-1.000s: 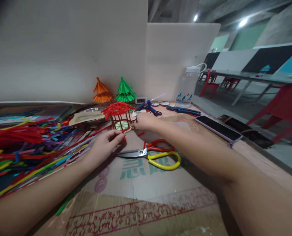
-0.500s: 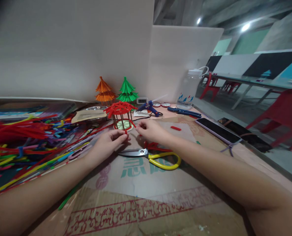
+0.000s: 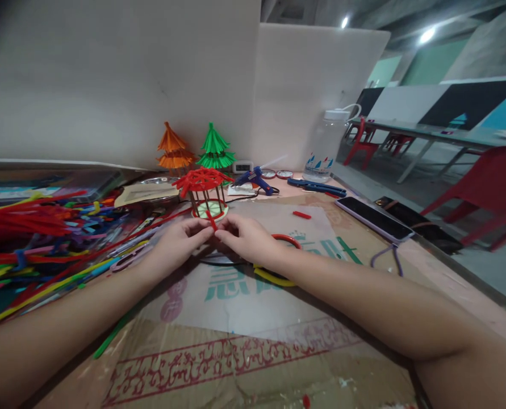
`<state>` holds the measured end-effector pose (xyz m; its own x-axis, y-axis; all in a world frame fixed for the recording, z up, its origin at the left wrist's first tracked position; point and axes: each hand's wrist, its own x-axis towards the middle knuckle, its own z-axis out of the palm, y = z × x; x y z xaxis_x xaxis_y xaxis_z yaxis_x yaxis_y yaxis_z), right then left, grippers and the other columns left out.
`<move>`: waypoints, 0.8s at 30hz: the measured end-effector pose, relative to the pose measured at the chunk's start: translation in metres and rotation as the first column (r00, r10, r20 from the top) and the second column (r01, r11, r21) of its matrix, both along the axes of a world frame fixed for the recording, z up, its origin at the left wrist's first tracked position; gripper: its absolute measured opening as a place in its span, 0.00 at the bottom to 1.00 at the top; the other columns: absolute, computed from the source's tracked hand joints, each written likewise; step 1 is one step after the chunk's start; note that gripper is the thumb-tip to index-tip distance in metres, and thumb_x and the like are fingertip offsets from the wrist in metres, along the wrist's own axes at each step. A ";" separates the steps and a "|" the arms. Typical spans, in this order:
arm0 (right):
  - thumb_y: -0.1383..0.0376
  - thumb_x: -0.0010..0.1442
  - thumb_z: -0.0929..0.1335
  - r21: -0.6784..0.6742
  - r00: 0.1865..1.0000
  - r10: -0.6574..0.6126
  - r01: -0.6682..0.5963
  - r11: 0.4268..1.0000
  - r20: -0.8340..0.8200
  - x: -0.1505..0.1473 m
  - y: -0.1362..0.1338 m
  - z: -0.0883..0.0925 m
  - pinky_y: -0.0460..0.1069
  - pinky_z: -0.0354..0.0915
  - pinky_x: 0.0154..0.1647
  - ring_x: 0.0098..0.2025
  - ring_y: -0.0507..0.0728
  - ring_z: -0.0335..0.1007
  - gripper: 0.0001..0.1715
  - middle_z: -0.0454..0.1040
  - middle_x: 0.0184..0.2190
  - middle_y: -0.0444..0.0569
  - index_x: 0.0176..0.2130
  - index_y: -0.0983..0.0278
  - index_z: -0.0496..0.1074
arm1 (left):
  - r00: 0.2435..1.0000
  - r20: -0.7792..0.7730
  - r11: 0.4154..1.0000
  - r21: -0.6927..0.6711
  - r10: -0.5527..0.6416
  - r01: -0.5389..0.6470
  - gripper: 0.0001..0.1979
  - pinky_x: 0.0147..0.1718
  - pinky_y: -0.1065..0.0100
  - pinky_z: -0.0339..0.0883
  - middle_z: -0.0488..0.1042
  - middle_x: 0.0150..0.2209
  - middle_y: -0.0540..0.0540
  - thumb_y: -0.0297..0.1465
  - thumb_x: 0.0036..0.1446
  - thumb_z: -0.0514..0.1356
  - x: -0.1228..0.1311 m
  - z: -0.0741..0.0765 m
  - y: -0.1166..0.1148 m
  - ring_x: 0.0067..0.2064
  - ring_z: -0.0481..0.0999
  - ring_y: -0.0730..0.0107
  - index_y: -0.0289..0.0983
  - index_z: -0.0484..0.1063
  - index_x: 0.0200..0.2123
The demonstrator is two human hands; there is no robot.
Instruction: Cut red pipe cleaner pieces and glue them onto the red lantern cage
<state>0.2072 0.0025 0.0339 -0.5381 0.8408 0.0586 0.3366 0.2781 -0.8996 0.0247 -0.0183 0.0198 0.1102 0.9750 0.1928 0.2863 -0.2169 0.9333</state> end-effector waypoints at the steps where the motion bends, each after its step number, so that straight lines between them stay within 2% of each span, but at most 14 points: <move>1: 0.61 0.63 0.67 -0.014 1.000 -0.017 0.017 1.000 -0.006 0.000 -0.001 0.001 0.44 0.62 0.21 0.24 0.51 0.66 0.06 0.71 0.26 0.42 0.36 0.61 0.66 | 1.000 0.001 1.000 -0.006 -0.006 0.006 0.13 0.31 0.70 0.67 0.77 0.28 0.49 0.41 0.52 0.63 0.000 0.000 0.000 0.30 0.74 0.68 0.36 0.76 0.30; 6: 0.61 0.64 0.66 -0.047 0.998 -0.030 0.027 0.999 -0.063 -0.002 0.000 -0.002 0.43 0.59 0.17 0.20 0.49 0.62 0.07 0.69 0.23 0.39 0.36 0.60 0.63 | 0.999 0.022 1.000 -0.014 -0.024 0.025 0.15 0.31 0.70 0.66 0.77 0.28 0.48 0.43 0.54 0.63 0.000 -0.001 0.000 0.30 0.74 0.69 0.36 0.76 0.31; 12: 0.64 0.62 0.66 0.000 0.991 -0.008 0.008 1.000 -0.131 -0.001 0.003 -0.005 0.42 0.58 0.17 0.21 0.49 0.62 0.07 0.67 0.22 0.37 0.37 0.59 0.61 | 0.993 0.045 0.994 -0.029 -0.107 0.108 0.16 0.31 0.70 0.66 0.78 0.30 0.47 0.43 0.55 0.64 -0.001 0.000 0.000 0.29 0.73 0.70 0.34 0.77 0.35; 19: 0.66 0.61 0.66 0.026 0.991 0.016 -0.012 1.000 -0.132 0.001 0.005 -0.007 0.43 0.59 0.17 0.22 0.50 0.64 0.12 0.67 0.24 0.38 0.46 0.60 0.64 | 0.975 0.110 0.980 -0.023 -0.194 0.198 0.16 0.38 0.67 0.70 0.80 0.35 0.46 0.42 0.53 0.66 -0.004 -0.009 0.005 0.35 0.78 0.67 0.35 0.77 0.37; 24: 0.64 0.62 0.66 0.035 0.985 0.062 -0.058 0.998 -0.160 0.001 0.008 -0.009 0.45 0.59 0.20 0.23 0.50 0.64 0.12 0.68 0.25 0.39 0.47 0.61 0.66 | 0.989 0.055 0.989 -0.043 -0.138 0.141 0.16 0.35 0.68 0.69 0.79 0.31 0.48 0.44 0.53 0.66 -0.003 -0.008 0.004 0.32 0.77 0.68 0.35 0.77 0.33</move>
<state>0.2086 0.0107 0.0245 -0.5690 0.8038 0.1735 0.1700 0.3214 -0.9316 0.0217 -0.0142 0.0114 0.2369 0.9588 0.1566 0.2074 -0.2074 0.9560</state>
